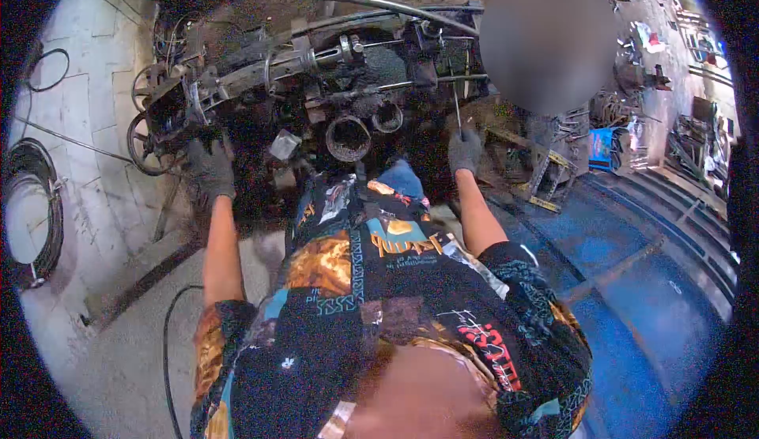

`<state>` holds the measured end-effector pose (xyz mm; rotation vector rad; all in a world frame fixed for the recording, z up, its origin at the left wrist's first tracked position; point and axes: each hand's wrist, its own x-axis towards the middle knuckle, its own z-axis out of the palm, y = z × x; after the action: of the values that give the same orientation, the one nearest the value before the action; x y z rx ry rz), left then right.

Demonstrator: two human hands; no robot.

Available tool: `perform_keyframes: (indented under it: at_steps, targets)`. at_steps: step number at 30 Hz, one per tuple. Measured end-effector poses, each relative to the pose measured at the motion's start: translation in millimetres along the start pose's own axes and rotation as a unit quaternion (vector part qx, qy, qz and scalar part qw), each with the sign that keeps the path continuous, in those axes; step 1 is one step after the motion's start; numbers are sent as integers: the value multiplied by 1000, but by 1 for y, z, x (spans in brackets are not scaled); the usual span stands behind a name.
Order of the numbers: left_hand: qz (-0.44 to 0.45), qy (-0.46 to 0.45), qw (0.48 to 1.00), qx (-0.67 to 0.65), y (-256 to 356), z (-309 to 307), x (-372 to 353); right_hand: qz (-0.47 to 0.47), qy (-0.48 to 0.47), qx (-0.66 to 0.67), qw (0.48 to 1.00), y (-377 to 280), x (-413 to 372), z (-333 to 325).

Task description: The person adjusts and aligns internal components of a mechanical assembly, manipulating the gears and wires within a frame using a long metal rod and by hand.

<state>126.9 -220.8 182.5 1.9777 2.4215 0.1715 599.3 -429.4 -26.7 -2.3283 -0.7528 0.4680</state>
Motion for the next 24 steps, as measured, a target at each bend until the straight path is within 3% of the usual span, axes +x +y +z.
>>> perform_keyframes:
  at_steps: [1,3,6,7,9,10,12,13,15,17,18,19,20,21,22,23,24]
  targets:
    - [-44,-123,989,-63,53,-39,-17,4,-12,9,1000,4,15,12]
    - [117,35,993,-2,9,56,-32,-179,128,-36,975,13,49,39]
    - [166,2,984,71,20,65,-62,-103,49,31,993,47,99,111]
    - [157,6,984,82,32,61,-75,-106,38,40,993,29,102,112]
    - [110,-64,992,-10,50,47,-95,-148,159,229,949,-31,112,88]
    - [102,-60,993,-5,34,65,-98,-150,151,235,948,-40,112,83]
    - [65,-91,990,-83,-9,121,-113,-144,76,-88,983,-42,109,69]
    - [55,-89,991,-81,-14,125,-117,-141,37,-250,957,-43,108,67]
    - [123,-89,988,-15,-3,129,-136,-147,-21,-230,962,-45,111,63]
    - [-98,-224,966,-79,38,112,-136,-244,153,-132,948,-49,104,61]
    - [-111,-226,965,-78,-4,172,-160,-243,44,-203,948,-73,92,38]
    - [47,-177,983,-21,-42,238,-157,-248,36,-204,946,-73,85,35]
    - [-35,-199,953,-224,-27,228,-158,-247,36,-116,961,-68,85,34]
    - [-115,-213,876,-417,-5,219,-161,-241,36,-31,969,-66,80,31]
    - [-117,-218,874,-418,-6,233,-159,-240,35,-37,970,-71,76,24]
    - [116,-123,974,-149,-7,255,-155,-257,11,-25,966,-82,74,10]
    - [334,-9,933,134,-6,273,-158,-272,-13,-19,962,-93,74,-6]
